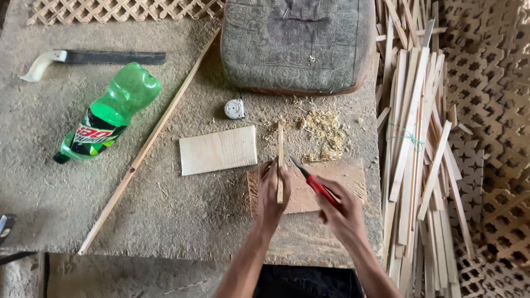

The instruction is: The person uses a red-handled knife to shave and shape a thin wooden stick on a wooden workbench. They repeatedly scrape the stick to remove shavings and refine its shape, occasionally rotating the stick to work on different sides. The person continues this process throughout the clip.

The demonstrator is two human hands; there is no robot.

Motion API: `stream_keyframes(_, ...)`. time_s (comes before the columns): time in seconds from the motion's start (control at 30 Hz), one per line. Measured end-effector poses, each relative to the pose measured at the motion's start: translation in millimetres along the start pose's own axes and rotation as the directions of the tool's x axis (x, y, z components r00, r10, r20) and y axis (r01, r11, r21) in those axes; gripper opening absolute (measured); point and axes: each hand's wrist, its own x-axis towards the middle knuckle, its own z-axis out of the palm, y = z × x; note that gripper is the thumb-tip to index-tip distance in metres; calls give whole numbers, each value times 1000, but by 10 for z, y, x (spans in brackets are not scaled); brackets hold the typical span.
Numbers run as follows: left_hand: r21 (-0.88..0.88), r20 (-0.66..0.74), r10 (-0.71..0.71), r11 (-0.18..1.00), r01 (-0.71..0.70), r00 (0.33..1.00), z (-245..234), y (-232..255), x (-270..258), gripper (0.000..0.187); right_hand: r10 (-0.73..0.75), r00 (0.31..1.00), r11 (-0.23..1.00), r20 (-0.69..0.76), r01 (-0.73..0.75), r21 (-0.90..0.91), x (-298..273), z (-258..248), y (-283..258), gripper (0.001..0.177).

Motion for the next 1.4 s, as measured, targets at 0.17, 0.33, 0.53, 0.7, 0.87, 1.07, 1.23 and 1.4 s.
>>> stream_keyframes(0.17, 120, 178, -303, 951, 285, 936, -533, 472, 515, 49, 19, 998, 949, -59, 0, 314, -523, -427, 234, 28)
stream_keyframes(0.33, -17, 327, -252, 962, 272, 911, -978, 882, 827, 73, 38, 995, 890, -89, 7, 457, -912, -525, 158, 41)
stream_keyframes(0.53, -41, 367, -192, 974, 222, 910, -1080, 873, 843, 42, -79, 991, 954, -104, 106, 279, -888, -484, 375, 41)
stream_keyframes(0.7, -353, 497, -266, 808, 472, 826, -1122, 1102, 953, 40, -357, 913, 921, -197, 309, -237, -787, -564, 503, 53)
stream_keyframes(0.87, -178, 455, -288, 898, 403, 843, -874, 865, 747, 34, -510, 817, 756, -270, 276, -594, -544, -654, 480, 49)
stream_keyframes(1.07, -151, 486, -293, 900, 410, 823, -944, 967, 922, 37, -653, 729, 757, -207, 621, -201, -76, -458, 159, 19)
stream_keyframes(1.23, -132, 479, -299, 905, 405, 825, -867, 1092, 1022, 32, -745, 648, 656, -161, 755, 6, 392, -442, 114, 23)
stream_keyframes(1.4, -19, 510, -286, 939, 343, 811, -694, 1097, 1087, 34, -745, 656, 505, -123, 675, 539, 826, -505, -227, 28)
